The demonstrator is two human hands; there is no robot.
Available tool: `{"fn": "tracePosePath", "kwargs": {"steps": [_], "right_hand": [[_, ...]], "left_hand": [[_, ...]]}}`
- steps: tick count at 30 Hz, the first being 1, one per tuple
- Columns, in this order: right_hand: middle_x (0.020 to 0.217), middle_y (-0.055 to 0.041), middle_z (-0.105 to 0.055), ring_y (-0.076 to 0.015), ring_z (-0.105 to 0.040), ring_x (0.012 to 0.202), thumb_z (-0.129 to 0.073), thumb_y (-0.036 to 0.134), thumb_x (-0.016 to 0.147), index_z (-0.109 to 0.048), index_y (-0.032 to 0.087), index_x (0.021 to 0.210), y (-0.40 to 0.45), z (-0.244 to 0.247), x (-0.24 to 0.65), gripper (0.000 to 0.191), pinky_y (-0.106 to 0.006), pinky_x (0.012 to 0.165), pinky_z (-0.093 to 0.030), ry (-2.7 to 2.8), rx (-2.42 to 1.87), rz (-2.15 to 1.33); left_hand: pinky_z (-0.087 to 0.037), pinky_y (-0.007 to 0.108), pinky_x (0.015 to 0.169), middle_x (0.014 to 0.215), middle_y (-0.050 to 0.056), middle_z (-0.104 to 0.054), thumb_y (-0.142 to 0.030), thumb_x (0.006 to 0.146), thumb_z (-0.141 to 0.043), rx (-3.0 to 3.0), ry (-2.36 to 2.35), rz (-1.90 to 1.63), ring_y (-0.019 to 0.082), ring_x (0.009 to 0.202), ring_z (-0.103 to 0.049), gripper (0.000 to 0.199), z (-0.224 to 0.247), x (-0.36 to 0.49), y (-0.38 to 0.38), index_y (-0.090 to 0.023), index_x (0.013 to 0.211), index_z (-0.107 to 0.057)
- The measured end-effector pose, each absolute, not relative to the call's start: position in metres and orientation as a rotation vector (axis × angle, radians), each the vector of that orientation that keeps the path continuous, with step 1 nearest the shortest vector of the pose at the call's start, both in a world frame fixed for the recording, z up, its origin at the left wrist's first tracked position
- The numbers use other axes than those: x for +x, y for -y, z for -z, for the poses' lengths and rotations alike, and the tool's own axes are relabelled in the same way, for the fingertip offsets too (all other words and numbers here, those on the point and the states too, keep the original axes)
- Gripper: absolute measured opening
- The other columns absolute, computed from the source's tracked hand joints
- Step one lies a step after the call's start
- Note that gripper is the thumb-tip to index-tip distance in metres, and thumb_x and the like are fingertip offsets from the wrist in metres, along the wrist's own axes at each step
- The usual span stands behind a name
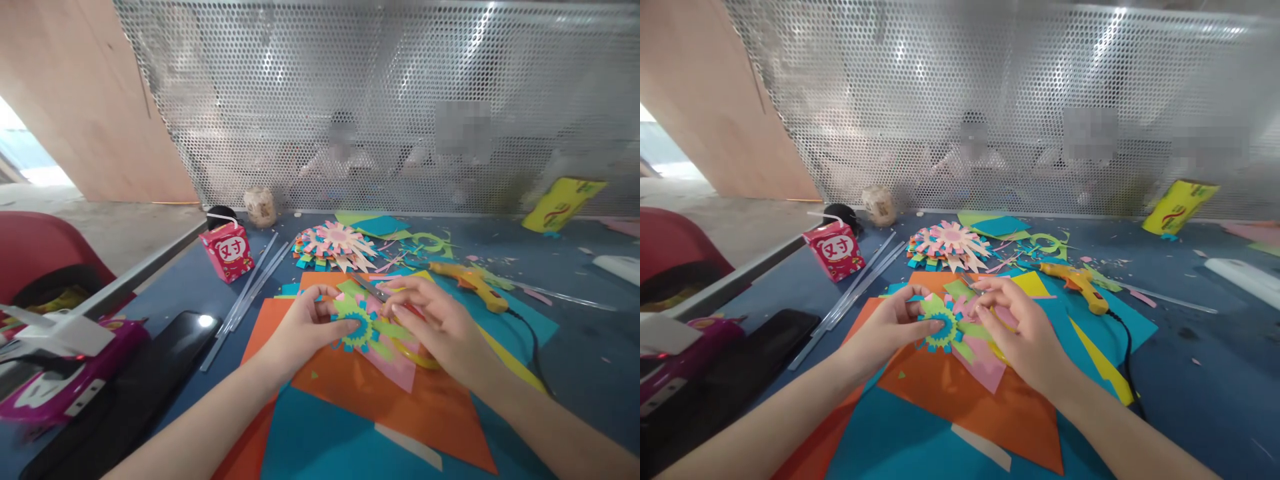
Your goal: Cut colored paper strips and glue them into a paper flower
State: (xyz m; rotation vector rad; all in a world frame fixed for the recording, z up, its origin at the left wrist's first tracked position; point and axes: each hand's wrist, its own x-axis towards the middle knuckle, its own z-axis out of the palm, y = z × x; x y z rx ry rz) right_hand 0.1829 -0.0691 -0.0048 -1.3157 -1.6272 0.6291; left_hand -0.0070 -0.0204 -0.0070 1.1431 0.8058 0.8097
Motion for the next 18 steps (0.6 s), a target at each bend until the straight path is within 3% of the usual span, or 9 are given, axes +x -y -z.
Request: {"fn": "tracePosePath", "kwargs": {"steps": [4, 8, 18], "right_hand": [[0.094, -0.0044, -0.068, -0.0188, -0.061, 0.102, -0.056, 0.035, 0.080, -0.056, 0.023, 0.094, 0.068, 0.003, 0.179, 0.018, -0.034, 0.090, -0.050, 1.604, -1.385, -0.629], [0.078, 0.0012, -0.069, -0.0162, -0.065, 0.091, -0.059, 0.026, 0.076, -0.052, 0.025, 0.098, 0.068, 0.001, 0.174, 0.023, -0.029, 0.081, -0.054, 1.591, -1.386, -0.709], [0.077, 0.0015, -0.066, -0.0148, -0.065, 0.086, -0.057, 0.027, 0.077, -0.051, 0.025, 0.095, 0.072, 0.000, 0.175, 0.019, -0.027, 0.078, -0.054, 1.574, -1.344, -0.699]], "left_hand": [[-0.039, 0.018, 0.045, 0.064, -0.005, -0.062, -0.031, 0.053, -0.082, 1.186, -0.811, -0.772, 0.007, 0.049, -0.056, 0.054, 0.010, -0.007, 0.020, -0.019, 0.086, -0.042], [-0.046, 0.023, 0.054, 0.069, -0.002, -0.064, -0.032, 0.051, -0.083, 1.188, -0.782, -0.775, 0.011, 0.058, -0.061, 0.056, 0.016, -0.006, 0.019, -0.019, 0.087, -0.043], [-0.045, 0.025, 0.056, 0.070, -0.003, -0.061, -0.029, 0.053, -0.080, 1.198, -0.784, -0.759, 0.011, 0.058, -0.058, 0.054, 0.018, -0.007, 0.019, -0.020, 0.088, -0.040]]}}
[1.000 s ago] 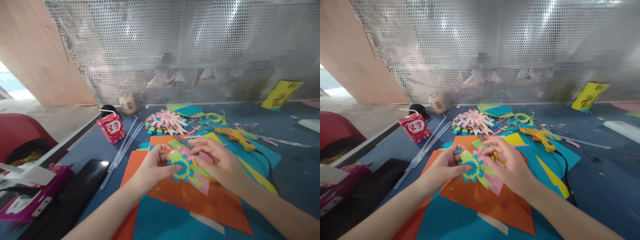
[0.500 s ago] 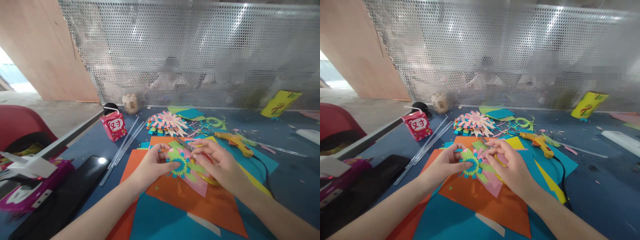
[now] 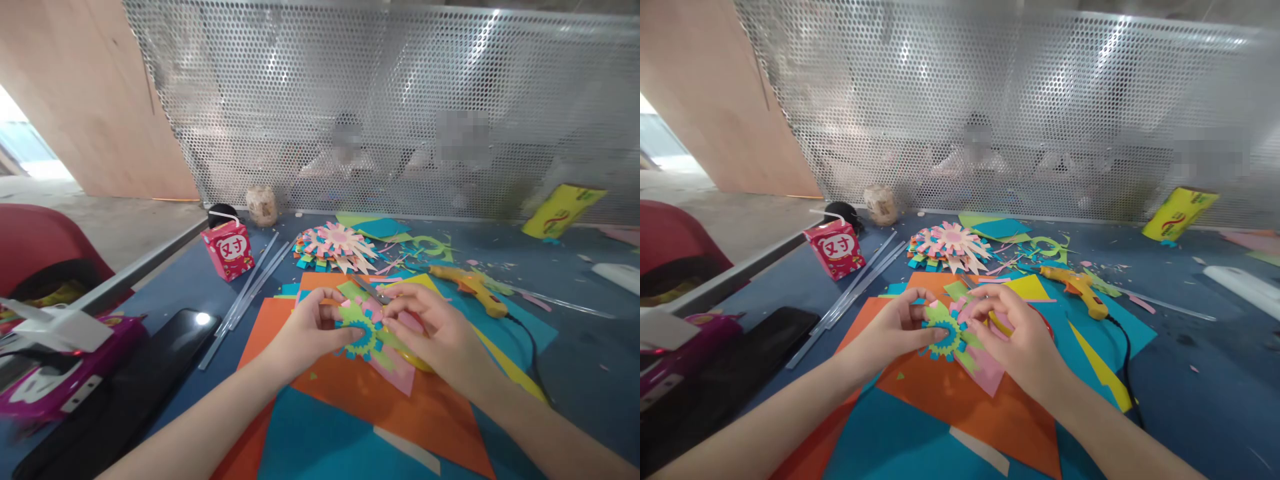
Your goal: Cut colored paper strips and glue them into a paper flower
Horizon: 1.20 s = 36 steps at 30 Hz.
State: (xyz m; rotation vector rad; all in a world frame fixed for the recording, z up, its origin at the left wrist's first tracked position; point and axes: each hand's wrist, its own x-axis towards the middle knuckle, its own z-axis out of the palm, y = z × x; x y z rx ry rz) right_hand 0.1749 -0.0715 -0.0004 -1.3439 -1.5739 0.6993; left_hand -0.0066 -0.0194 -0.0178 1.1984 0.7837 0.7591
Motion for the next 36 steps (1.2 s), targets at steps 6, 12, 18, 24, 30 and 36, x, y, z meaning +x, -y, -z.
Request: {"fn": "tracePosePath", "kwargs": {"steps": [6, 12, 18, 24, 30, 36], "right_hand": [[0.089, -0.0025, -0.065, -0.0163, -0.062, 0.091, -0.054, 0.028, 0.083, -0.049, 0.024, 0.103, 0.071, 0.006, 0.178, 0.021, -0.033, 0.083, -0.051, 1.642, -1.253, -0.646], [0.098, -0.0029, -0.062, -0.0187, -0.059, 0.093, -0.057, 0.014, 0.079, -0.050, 0.028, 0.105, 0.078, 0.007, 0.186, 0.031, -0.038, 0.084, -0.047, 1.754, -1.062, -0.261], [0.087, 0.0008, -0.067, -0.0203, -0.060, 0.085, -0.058, 0.017, 0.078, -0.046, 0.029, 0.104, 0.085, 0.000, 0.186, 0.031, -0.041, 0.082, -0.037, 2.150, -1.013, 0.119], [0.079, 0.0019, -0.069, -0.0169, -0.062, 0.077, -0.051, 0.017, 0.084, -0.050, 0.026, 0.095, 0.082, -0.006, 0.182, 0.015, -0.037, 0.074, -0.039, 2.169, -1.009, 0.212], [0.077, 0.0013, -0.069, -0.0180, -0.064, 0.074, -0.050, 0.016, 0.083, -0.050, 0.027, 0.096, 0.082, -0.005, 0.184, 0.017, -0.038, 0.072, -0.041, 2.174, -1.011, 0.255], [0.114, -0.0058, -0.061, -0.0230, -0.058, 0.104, -0.052, 0.011, 0.079, -0.044, 0.030, 0.119, 0.083, 0.006, 0.187, 0.044, -0.044, 0.089, -0.046, 1.951, -1.045, -0.188]], "left_hand": [[-0.041, 0.026, 0.061, 0.071, -0.003, -0.059, -0.024, 0.069, -0.069, 1.739, -0.870, -0.958, 0.013, 0.065, -0.056, 0.030, 0.013, -0.009, 0.026, -0.022, 0.088, -0.046], [-0.029, 0.036, 0.087, 0.081, -0.004, -0.072, -0.007, 0.077, -0.060, 2.757, -0.560, -1.260, 0.014, 0.079, -0.062, 0.023, 0.011, -0.035, 0.026, -0.026, 0.090, -0.058], [-0.024, 0.036, 0.090, 0.093, -0.005, -0.073, -0.006, 0.075, -0.060, 2.691, -0.480, -1.239, 0.018, 0.091, -0.064, 0.035, 0.016, -0.045, 0.027, -0.032, 0.098, -0.062], [-0.021, 0.036, 0.087, 0.092, -0.005, -0.074, -0.002, 0.075, -0.056, 2.784, -0.432, -1.179, 0.017, 0.087, -0.064, 0.036, 0.012, -0.039, 0.030, -0.031, 0.097, -0.061], [-0.023, 0.035, 0.087, 0.090, -0.006, -0.073, -0.004, 0.076, -0.052, 2.823, -0.489, -1.097, 0.017, 0.084, -0.064, 0.034, 0.014, -0.040, 0.030, -0.032, 0.095, -0.060], [-0.025, 0.033, 0.085, 0.080, -0.004, -0.072, -0.005, 0.078, -0.053, 2.866, -0.542, -1.188, 0.013, 0.075, -0.063, 0.026, 0.009, -0.035, 0.029, -0.027, 0.092, -0.058]]}}
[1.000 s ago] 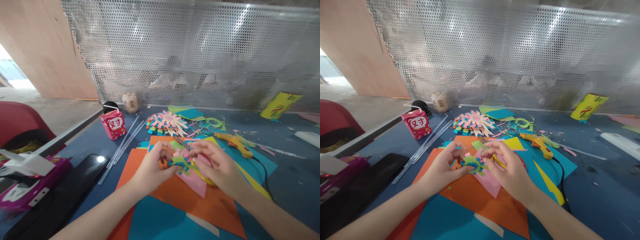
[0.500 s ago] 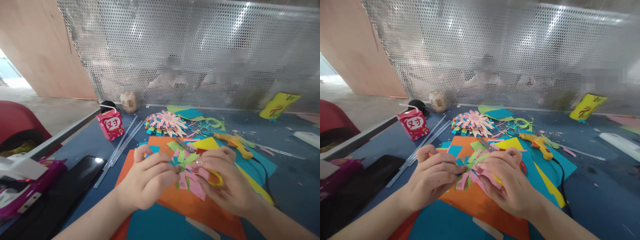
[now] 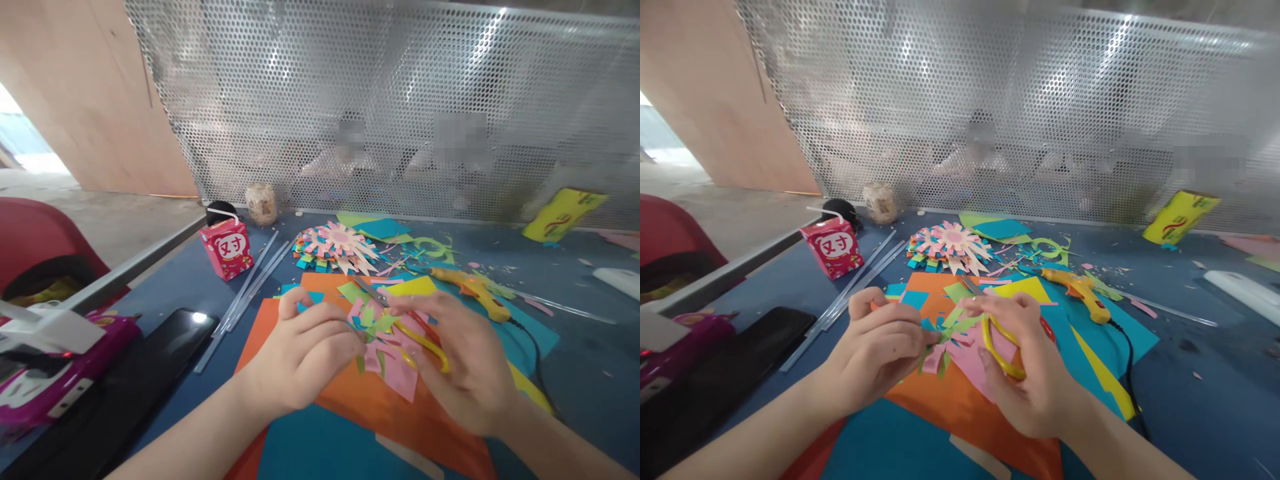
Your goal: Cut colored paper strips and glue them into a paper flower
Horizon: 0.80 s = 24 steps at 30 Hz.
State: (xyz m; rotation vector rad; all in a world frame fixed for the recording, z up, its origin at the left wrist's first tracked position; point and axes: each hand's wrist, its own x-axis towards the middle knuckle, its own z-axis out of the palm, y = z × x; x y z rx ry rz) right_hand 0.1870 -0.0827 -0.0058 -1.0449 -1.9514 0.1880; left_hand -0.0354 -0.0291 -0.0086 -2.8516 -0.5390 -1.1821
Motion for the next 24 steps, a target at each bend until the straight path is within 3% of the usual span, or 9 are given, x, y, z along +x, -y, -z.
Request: {"fn": "tracePosePath", "kwargs": {"steps": [2, 5, 8, 10, 19, 24], "right_hand": [[0.127, -0.0068, -0.052, -0.0234, -0.055, 0.112, -0.048, 0.011, 0.083, -0.039, 0.032, 0.125, 0.082, 0.007, 0.186, 0.048, -0.045, 0.092, -0.048, 1.790, -0.971, -0.417], [0.137, -0.0075, -0.043, -0.0239, -0.056, 0.113, -0.048, 0.016, 0.086, -0.037, 0.035, 0.124, 0.080, 0.004, 0.183, 0.044, -0.044, 0.086, -0.053, 1.595, -0.854, -0.643], [0.138, -0.0067, -0.042, -0.0232, -0.056, 0.114, -0.049, 0.018, 0.086, -0.039, 0.035, 0.121, 0.078, 0.002, 0.181, 0.040, -0.042, 0.086, -0.055, 1.513, -0.819, -0.734], [0.137, -0.0056, -0.044, -0.0221, -0.056, 0.114, -0.047, 0.017, 0.088, -0.039, 0.036, 0.121, 0.077, 0.002, 0.180, 0.040, -0.042, 0.089, -0.054, 1.520, -0.807, -0.768], [0.132, -0.0032, -0.051, -0.0193, -0.057, 0.113, -0.046, 0.015, 0.089, -0.037, 0.037, 0.119, 0.074, 0.007, 0.181, 0.039, -0.042, 0.094, -0.050, 1.545, -0.867, -0.809], [0.126, -0.0045, -0.056, -0.0224, -0.042, 0.128, -0.046, 0.015, 0.086, -0.039, 0.034, 0.124, 0.077, 0.004, 0.191, 0.043, -0.049, 0.101, -0.042, 1.796, -0.893, -0.719]], "left_hand": [[-0.025, 0.033, 0.085, 0.081, -0.003, -0.072, -0.008, 0.079, -0.054, -2.914, 0.612, 1.220, 0.013, 0.077, -0.064, 0.020, 0.005, -0.031, 0.030, -0.026, 0.088, -0.057], [-0.023, 0.036, 0.091, 0.083, -0.001, -0.072, -0.016, 0.081, -0.058, -3.119, 0.780, 1.250, 0.018, 0.096, -0.063, 0.010, 0.002, -0.024, 0.033, -0.024, 0.084, -0.054], [-0.017, 0.041, 0.098, 0.082, 0.000, -0.071, -0.025, 0.078, -0.063, -3.307, 0.948, 1.319, 0.024, 0.117, -0.054, 0.013, 0.004, -0.018, 0.036, -0.024, 0.081, -0.050], [-0.016, 0.042, 0.099, 0.080, 0.000, -0.070, -0.025, 0.078, -0.064, -3.370, 0.975, 1.361, 0.025, 0.120, -0.051, 0.015, 0.005, -0.017, 0.037, -0.024, 0.083, -0.050], [-0.020, 0.037, 0.093, 0.084, -0.001, -0.073, -0.017, 0.078, -0.062, -3.070, 0.817, 1.304, 0.021, 0.108, -0.059, 0.010, 0.004, -0.023, 0.036, -0.025, 0.081, -0.056], [-0.017, 0.034, 0.090, 0.082, -0.006, -0.073, -0.008, 0.078, -0.059, -2.880, 0.608, 1.278, 0.016, 0.096, -0.062, 0.019, 0.004, -0.027, 0.036, -0.027, 0.080, -0.059]]}}
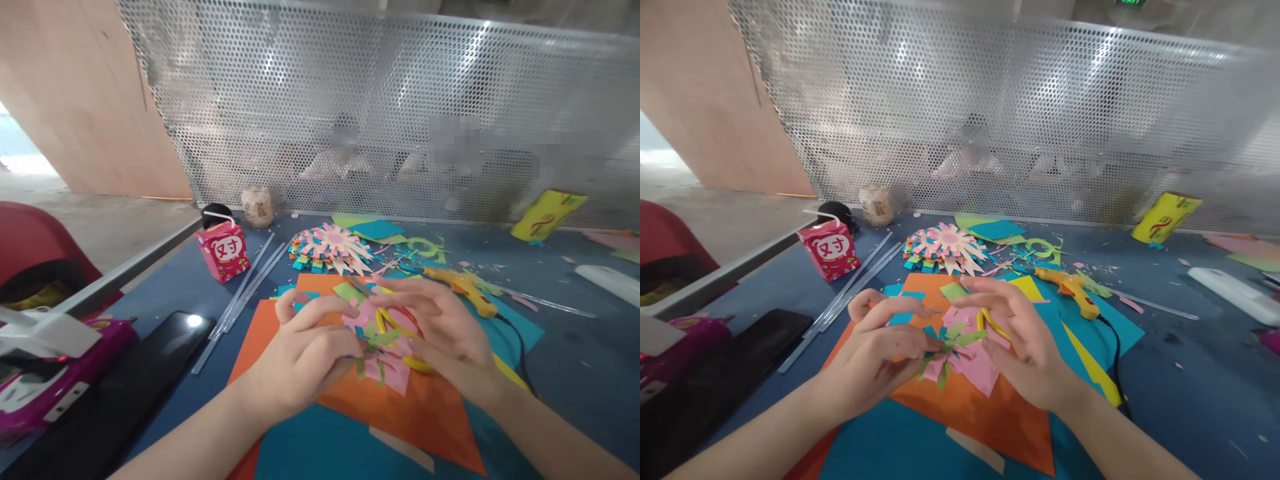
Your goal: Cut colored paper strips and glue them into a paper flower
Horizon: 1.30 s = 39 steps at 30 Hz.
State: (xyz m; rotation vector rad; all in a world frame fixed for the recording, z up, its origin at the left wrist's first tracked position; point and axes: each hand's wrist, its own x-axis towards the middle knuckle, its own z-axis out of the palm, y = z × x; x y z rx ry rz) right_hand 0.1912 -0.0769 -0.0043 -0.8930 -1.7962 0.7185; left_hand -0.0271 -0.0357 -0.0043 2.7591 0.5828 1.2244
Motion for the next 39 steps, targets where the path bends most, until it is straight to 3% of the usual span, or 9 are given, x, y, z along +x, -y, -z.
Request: {"fn": "tracePosePath", "kwargs": {"steps": [4, 9, 14, 18, 23, 28, 31, 34, 39], "right_hand": [[0.113, -0.0031, -0.063, -0.0223, -0.032, 0.134, -0.044, 0.008, 0.080, -0.041, 0.031, 0.124, 0.076, 0.004, 0.198, 0.049, -0.053, 0.108, -0.026, 2.048, -0.941, -0.459], [0.099, -0.0003, -0.066, -0.0217, -0.051, 0.112, -0.053, 0.013, 0.077, -0.049, 0.031, 0.107, 0.072, 0.002, 0.192, 0.036, -0.045, 0.095, -0.035, 2.115, -1.039, -0.123], [0.086, 0.0022, -0.069, -0.0172, -0.059, 0.093, -0.059, 0.018, 0.082, -0.057, 0.028, 0.089, 0.069, -0.002, 0.188, 0.012, -0.039, 0.086, -0.038, 2.037, -1.064, 0.022], [0.085, 0.0016, -0.070, -0.0149, -0.062, 0.089, -0.057, 0.016, 0.084, -0.062, 0.026, 0.086, 0.067, -0.002, 0.193, 0.011, -0.035, 0.084, -0.039, 1.985, -1.049, 0.006], [0.087, 0.0026, -0.072, -0.0149, -0.064, 0.089, -0.057, 0.015, 0.084, -0.066, 0.027, 0.090, 0.063, 0.003, 0.199, 0.015, -0.033, 0.083, -0.040, 1.964, -1.061, 0.016], [0.082, 0.0023, -0.072, -0.0160, -0.063, 0.082, -0.052, 0.029, 0.088, -0.068, 0.028, 0.089, 0.060, 0.005, 0.204, 0.016, -0.032, 0.080, -0.043, 1.792, -1.297, -0.143], [0.063, 0.0027, -0.064, -0.0144, -0.059, 0.067, -0.045, 0.036, 0.090, -0.062, 0.025, 0.096, 0.057, 0.006, 0.204, 0.021, -0.028, 0.067, -0.045, 1.627, -1.374, -0.333], [0.052, 0.0067, -0.047, -0.0120, -0.046, 0.050, -0.041, 0.036, 0.089, -0.053, 0.024, 0.102, 0.054, 0.009, 0.201, 0.021, -0.025, 0.052, -0.038, 1.551, -1.445, -0.471], [0.058, 0.0060, -0.045, -0.0129, -0.046, 0.056, -0.038, 0.031, 0.089, -0.046, 0.024, 0.102, 0.054, 0.014, 0.201, 0.017, -0.026, 0.057, -0.038, 1.551, -1.467, -0.482]], "left_hand": [[-0.019, 0.033, 0.087, 0.072, -0.009, -0.072, -0.002, 0.073, -0.060, 2.774, -0.481, -1.394, 0.014, 0.083, -0.063, 0.027, 0.001, -0.029, 0.036, -0.028, 0.078, -0.058], [-0.027, 0.037, 0.086, 0.077, -0.003, -0.069, -0.011, 0.072, -0.067, 2.491, -0.655, -1.383, 0.016, 0.077, -0.061, 0.019, 0.002, -0.026, 0.036, -0.027, 0.079, -0.061], [-0.044, 0.032, 0.077, 0.076, -0.001, -0.060, -0.013, 0.070, -0.070, 1.875, -0.699, -1.439, 0.015, 0.080, -0.059, 0.025, 0.005, -0.018, 0.034, -0.023, 0.080, -0.048], [-0.047, 0.024, 0.069, 0.075, -0.004, -0.054, -0.016, 0.068, -0.073, 1.590, -0.757, -1.362, 0.011, 0.074, -0.057, 0.030, 0.004, -0.014, 0.031, -0.022, 0.079, -0.045], [-0.049, 0.020, 0.066, 0.069, -0.006, -0.058, -0.017, 0.066, -0.074, 1.322, -0.755, -1.335, 0.008, 0.070, -0.058, 0.035, 0.005, -0.013, 0.023, -0.021, 0.082, -0.043], [-0.048, 0.016, 0.059, 0.054, -0.010, -0.056, -0.019, 0.059, -0.079, 1.050, -0.806, -1.357, 0.005, 0.054, -0.057, 0.041, 0.001, -0.014, 0.016, -0.019, 0.080, -0.044], [-0.048, 0.017, 0.060, 0.051, -0.011, -0.056, -0.022, 0.055, -0.081, 0.979, -0.813, -1.350, 0.005, 0.053, -0.058, 0.044, 0.001, -0.015, 0.014, -0.018, 0.081, -0.045], [-0.046, 0.016, 0.057, 0.055, -0.008, -0.060, -0.025, 0.054, -0.082, 0.970, -0.804, -1.300, 0.006, 0.054, -0.059, 0.045, 0.003, -0.014, 0.014, -0.018, 0.081, -0.047], [-0.047, 0.019, 0.057, 0.059, -0.005, -0.064, -0.029, 0.054, -0.082, 1.023, -0.828, -1.240, 0.009, 0.056, -0.061, 0.045, 0.004, -0.015, 0.016, -0.017, 0.085, -0.052]]}}
